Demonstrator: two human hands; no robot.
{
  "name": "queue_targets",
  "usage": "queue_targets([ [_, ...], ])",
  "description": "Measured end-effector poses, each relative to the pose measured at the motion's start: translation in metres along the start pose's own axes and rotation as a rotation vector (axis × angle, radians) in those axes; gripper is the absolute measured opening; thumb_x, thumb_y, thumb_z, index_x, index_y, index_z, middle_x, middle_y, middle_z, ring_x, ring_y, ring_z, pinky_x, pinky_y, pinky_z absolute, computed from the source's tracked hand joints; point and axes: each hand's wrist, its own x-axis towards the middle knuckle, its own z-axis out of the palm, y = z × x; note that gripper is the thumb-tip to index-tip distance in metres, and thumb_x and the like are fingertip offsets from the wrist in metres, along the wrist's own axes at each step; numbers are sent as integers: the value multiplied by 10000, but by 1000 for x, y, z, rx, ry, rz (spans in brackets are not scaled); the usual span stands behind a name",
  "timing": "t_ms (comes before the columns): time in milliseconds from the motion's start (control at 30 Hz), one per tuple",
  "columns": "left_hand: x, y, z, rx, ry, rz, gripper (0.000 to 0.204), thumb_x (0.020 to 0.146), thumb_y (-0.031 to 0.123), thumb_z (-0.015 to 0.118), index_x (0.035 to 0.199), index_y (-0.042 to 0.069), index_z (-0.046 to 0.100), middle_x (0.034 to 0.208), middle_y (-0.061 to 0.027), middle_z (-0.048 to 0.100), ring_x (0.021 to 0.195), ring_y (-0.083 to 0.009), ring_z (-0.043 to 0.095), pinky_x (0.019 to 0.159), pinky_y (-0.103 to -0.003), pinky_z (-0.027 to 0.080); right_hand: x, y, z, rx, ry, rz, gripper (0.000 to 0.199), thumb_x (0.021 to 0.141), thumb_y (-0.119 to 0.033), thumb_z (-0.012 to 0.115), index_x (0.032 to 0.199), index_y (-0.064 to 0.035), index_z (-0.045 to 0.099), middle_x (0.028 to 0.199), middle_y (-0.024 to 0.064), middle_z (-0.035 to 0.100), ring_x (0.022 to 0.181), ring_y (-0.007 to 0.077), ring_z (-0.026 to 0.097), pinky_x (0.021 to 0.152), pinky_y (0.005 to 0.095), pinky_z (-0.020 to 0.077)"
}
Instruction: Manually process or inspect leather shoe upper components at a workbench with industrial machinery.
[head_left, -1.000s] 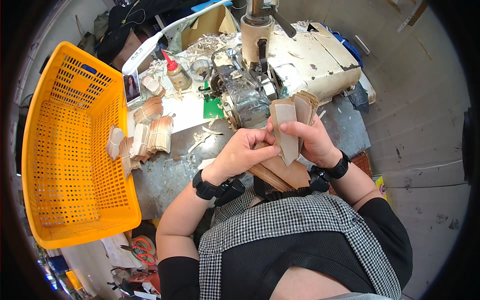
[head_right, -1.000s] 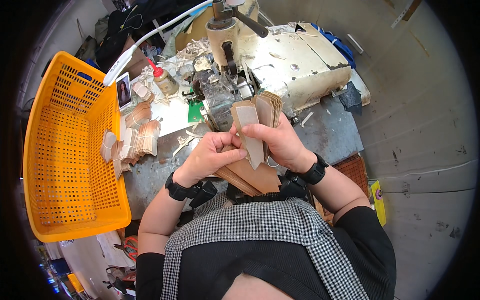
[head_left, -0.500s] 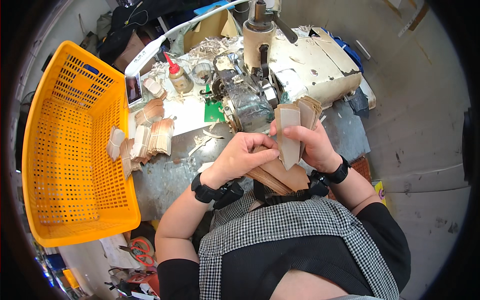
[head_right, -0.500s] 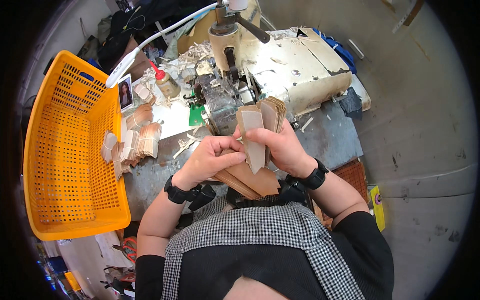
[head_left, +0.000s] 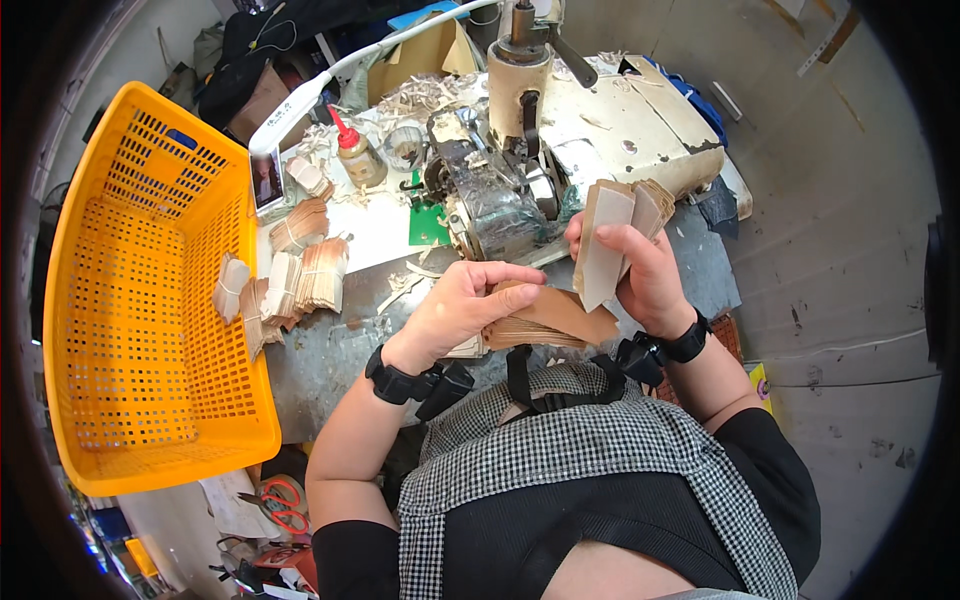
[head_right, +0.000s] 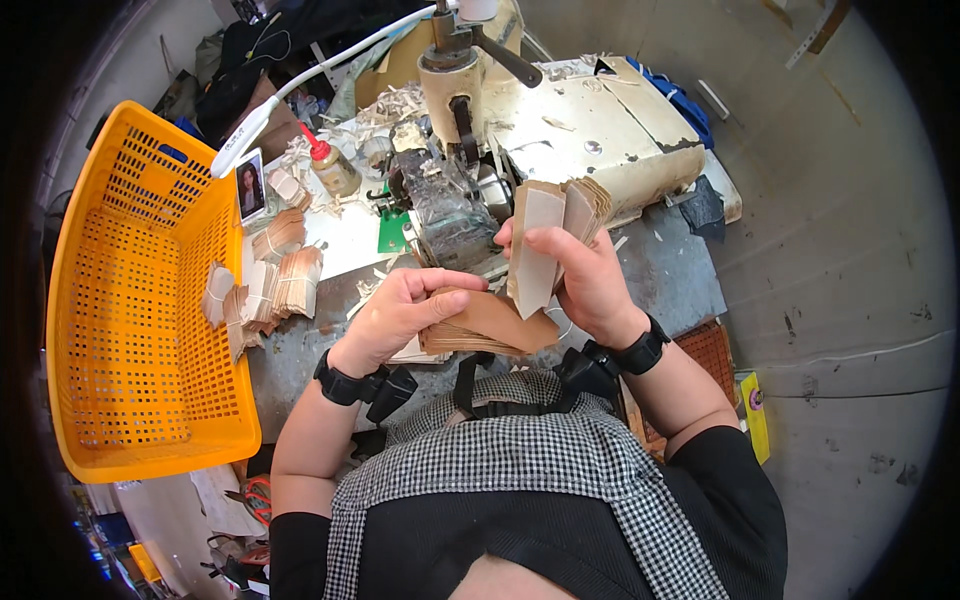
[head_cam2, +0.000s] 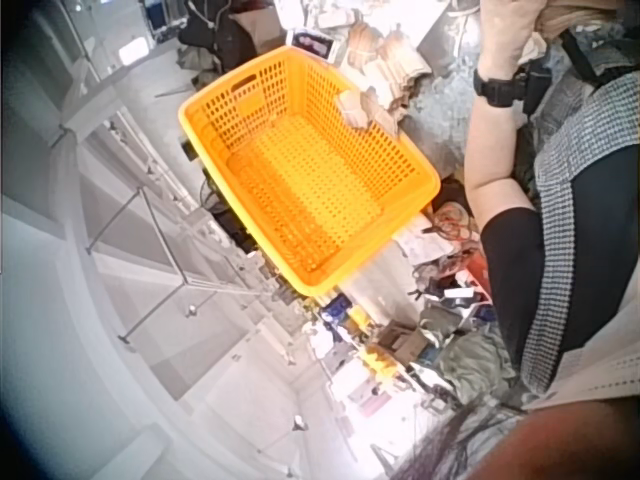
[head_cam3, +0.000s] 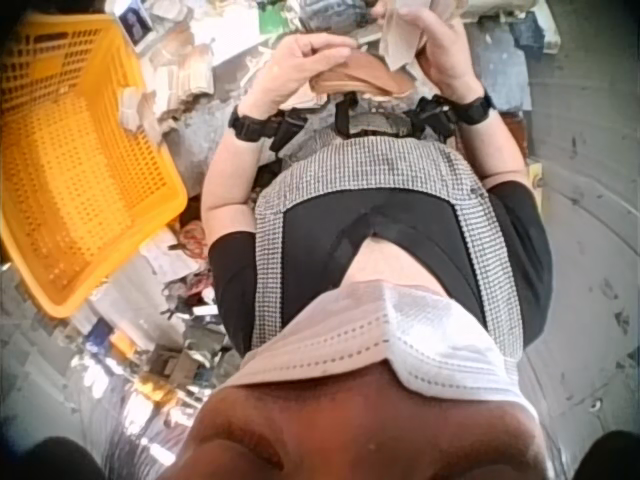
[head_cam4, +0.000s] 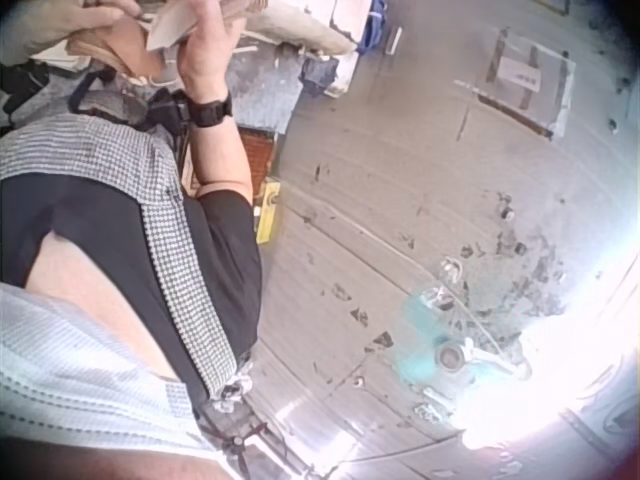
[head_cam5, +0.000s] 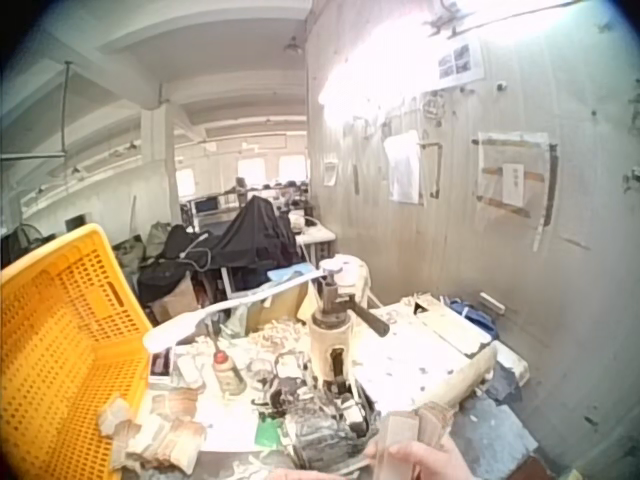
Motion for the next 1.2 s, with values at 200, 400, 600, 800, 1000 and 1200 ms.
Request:
queue_targets([
  [200, -2, 4, -5, 23, 73, 38, 201, 939, 184, 618, 1013, -1, 639, 921, -7, 660, 791, -38, 590, 720, -195, 476, -1, -5, 7, 34, 82, -19, 271, 881, -100, 543, 1114, 40, 543, 962, 130, 657, 859, 188, 640, 774, 323, 530],
  [400, -1, -1, -17, 31, 153, 54, 200, 958, 218, 592, 925, 25, 631, 850, 23, 652, 741, -11, 561, 665, -185, 451, 4, 2, -12, 47, 65, -118, 200, 876, -54, 555, 1065, 10, 559, 839, 66, 605, 721, 121, 561, 668, 270, 459],
  [600, 3, -4, -27, 21, 203, 88, 222, 967, 232, 580, 891, 30, 631, 815, 14, 656, 695, -12, 563, 635, -187, 456, 4, 0, -21, -323, 216, -315, 230, 880, -98, 648, 1081, -6, 580, 848, 1, 585, 722, 60, 517, 632, 223, 419],
  [800, 9, -11, -31, 26, 215, 88, 227, 967, 232, 582, 901, 21, 635, 822, 1, 665, 692, -17, 576, 627, -191, 468, 4, 0, -25, -293, 209, -298, 249, 875, -112, 673, 1083, -11, 581, 838, -13, 579, 707, 45, 503, 617, 206, 407],
  [1000, 9, -12, -27, 7, 239, 75, 247, 957, 252, 602, 879, 21, 643, 774, 40, 632, 666, -2, 519, 591, -193, 434, 4, 3, -20, -248, 181, -256, 198, 880, -96, 659, 1041, -15, 577, 794, -14, 558, 675, 50, 488, 595, 214, 396],
  [1200, 9, -15, -29, 27, 221, 46, 232, 964, 237, 585, 894, 21, 633, 816, 7, 662, 689, -12, 572, 623, -186, 463, 4, 7, -21, -218, 159, -236, 170, 889, -89, 646, 1027, -14, 580, 772, -17, 550, 666, 51, 478, 589, 217, 390],
])
